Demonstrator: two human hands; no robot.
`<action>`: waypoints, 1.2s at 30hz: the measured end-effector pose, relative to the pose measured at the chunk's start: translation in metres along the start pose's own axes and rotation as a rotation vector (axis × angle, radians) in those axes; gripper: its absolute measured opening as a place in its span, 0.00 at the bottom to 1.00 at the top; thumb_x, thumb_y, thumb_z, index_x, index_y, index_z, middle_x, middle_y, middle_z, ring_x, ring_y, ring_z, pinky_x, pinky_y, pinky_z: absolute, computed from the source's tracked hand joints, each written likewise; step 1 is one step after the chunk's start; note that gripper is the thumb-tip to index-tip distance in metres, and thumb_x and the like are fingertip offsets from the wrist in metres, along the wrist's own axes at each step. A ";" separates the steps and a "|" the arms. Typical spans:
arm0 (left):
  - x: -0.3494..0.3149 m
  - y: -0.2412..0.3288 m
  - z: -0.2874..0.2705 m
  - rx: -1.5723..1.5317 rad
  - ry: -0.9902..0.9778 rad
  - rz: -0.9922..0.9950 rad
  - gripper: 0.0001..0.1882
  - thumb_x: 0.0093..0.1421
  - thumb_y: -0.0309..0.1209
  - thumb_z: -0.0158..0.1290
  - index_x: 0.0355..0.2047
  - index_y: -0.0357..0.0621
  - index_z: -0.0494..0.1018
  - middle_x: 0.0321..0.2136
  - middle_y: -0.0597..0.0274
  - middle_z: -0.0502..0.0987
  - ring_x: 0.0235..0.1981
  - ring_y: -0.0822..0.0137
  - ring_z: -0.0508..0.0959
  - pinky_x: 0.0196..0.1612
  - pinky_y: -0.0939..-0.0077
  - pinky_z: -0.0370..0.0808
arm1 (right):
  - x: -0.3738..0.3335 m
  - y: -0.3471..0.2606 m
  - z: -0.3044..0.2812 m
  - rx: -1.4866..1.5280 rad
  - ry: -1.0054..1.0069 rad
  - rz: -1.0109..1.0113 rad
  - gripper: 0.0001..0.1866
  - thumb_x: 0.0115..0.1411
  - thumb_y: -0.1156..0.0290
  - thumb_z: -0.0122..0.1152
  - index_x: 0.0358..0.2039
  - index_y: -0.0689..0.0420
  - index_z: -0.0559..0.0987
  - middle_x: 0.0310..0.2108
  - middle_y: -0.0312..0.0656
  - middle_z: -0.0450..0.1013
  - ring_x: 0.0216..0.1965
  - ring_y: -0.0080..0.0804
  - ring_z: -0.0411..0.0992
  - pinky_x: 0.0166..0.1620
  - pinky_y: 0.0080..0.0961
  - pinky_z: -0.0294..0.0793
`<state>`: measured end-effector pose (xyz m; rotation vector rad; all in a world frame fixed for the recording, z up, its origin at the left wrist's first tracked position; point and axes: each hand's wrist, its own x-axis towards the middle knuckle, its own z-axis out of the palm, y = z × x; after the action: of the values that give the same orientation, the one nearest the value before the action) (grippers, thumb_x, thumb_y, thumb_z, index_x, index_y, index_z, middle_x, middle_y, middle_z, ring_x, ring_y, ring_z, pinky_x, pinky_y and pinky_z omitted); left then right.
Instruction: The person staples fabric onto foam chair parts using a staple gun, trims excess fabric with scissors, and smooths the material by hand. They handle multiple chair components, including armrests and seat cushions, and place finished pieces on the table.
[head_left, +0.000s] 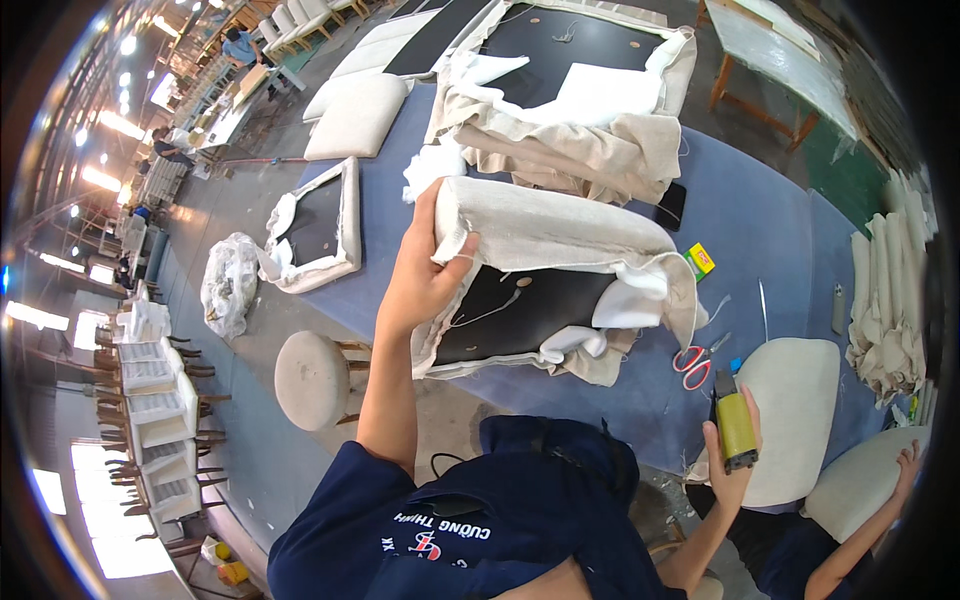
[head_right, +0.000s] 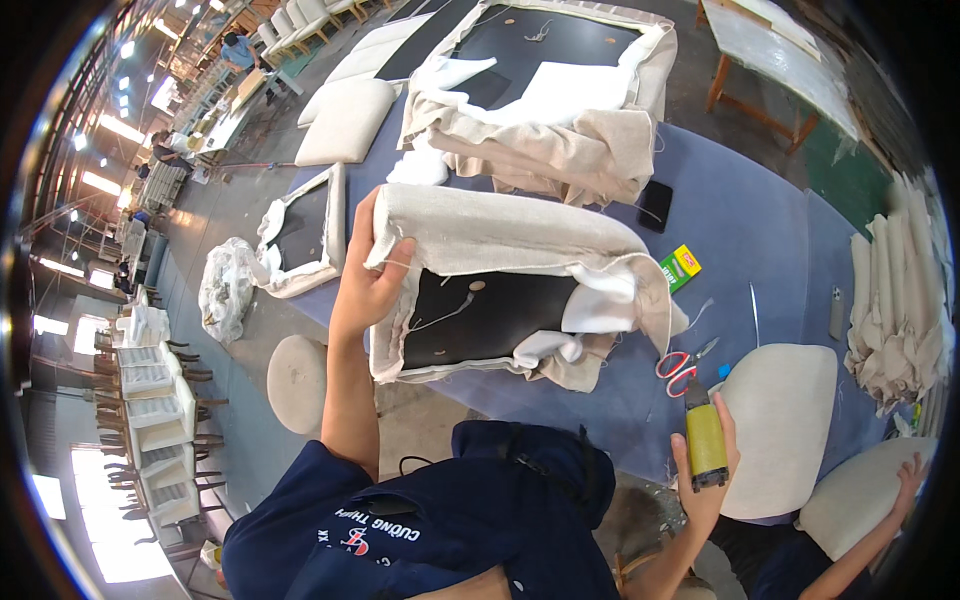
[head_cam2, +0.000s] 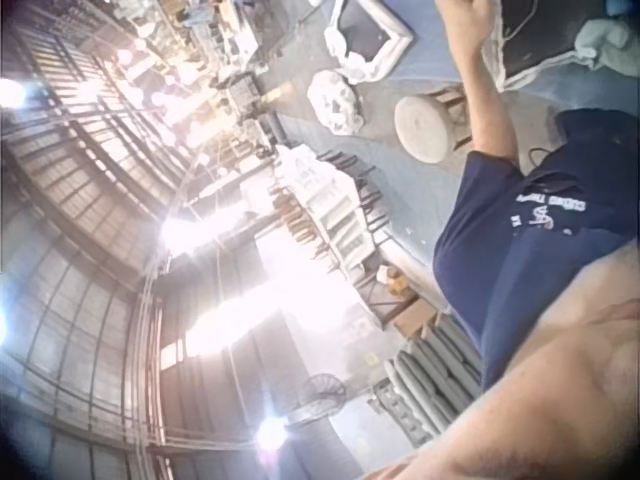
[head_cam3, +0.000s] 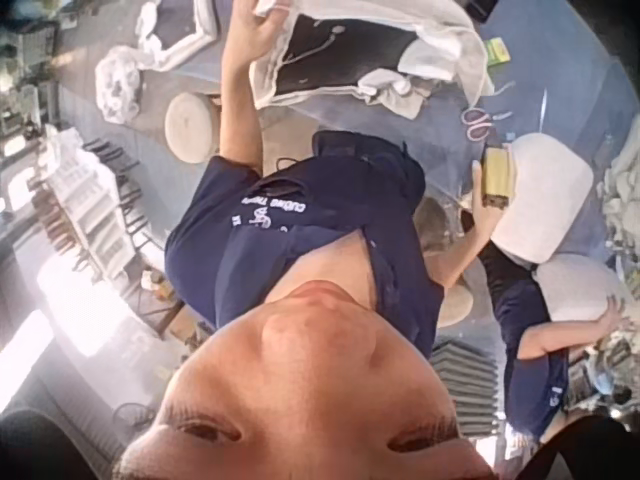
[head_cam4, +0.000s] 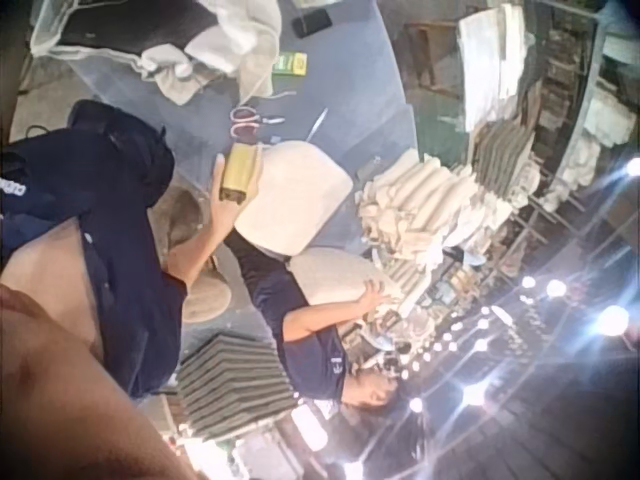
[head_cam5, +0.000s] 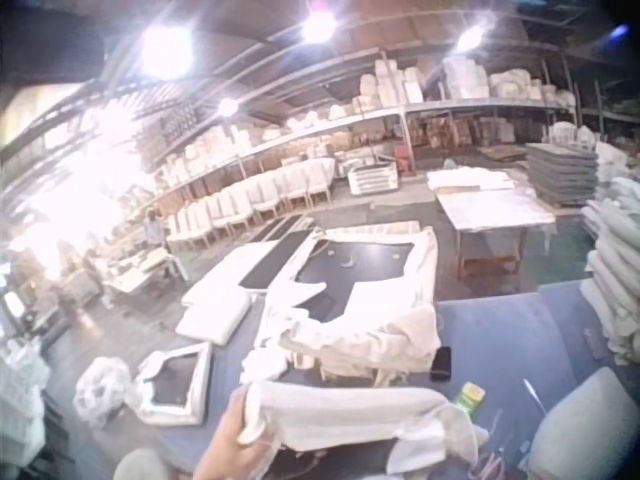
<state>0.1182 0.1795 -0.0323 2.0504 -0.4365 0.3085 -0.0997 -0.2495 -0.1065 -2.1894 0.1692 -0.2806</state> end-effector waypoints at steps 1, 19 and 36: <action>-0.002 0.006 0.002 -0.044 -0.040 -0.042 0.35 0.69 0.27 0.55 0.73 0.33 0.56 0.63 0.52 0.69 0.62 0.62 0.70 0.68 0.68 0.64 | 0.006 -0.011 -0.011 -0.013 -0.069 -0.006 0.30 0.64 0.74 0.68 0.65 0.67 0.73 0.57 0.51 0.76 0.52 0.41 0.76 0.57 0.34 0.72; -0.007 0.053 0.032 0.028 -0.243 0.237 0.38 0.56 0.23 0.61 0.68 0.37 0.63 0.57 0.43 0.75 0.55 0.41 0.78 0.59 0.62 0.74 | 0.104 -0.185 0.032 -0.215 -0.246 -0.878 0.31 0.54 0.76 0.67 0.61 0.47 0.82 0.41 0.39 0.79 0.35 0.35 0.81 0.35 0.30 0.78; -0.003 0.049 0.037 0.019 -0.232 0.233 0.38 0.56 0.27 0.63 0.67 0.37 0.64 0.57 0.42 0.76 0.55 0.37 0.78 0.58 0.59 0.75 | 0.115 -0.179 0.034 -0.188 -0.254 -0.886 0.31 0.54 0.75 0.68 0.62 0.46 0.82 0.41 0.38 0.81 0.33 0.35 0.82 0.34 0.29 0.79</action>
<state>0.0958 0.1259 -0.0135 2.0643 -0.8214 0.2141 0.0237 -0.1427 0.0343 -2.3393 -0.9690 -0.4763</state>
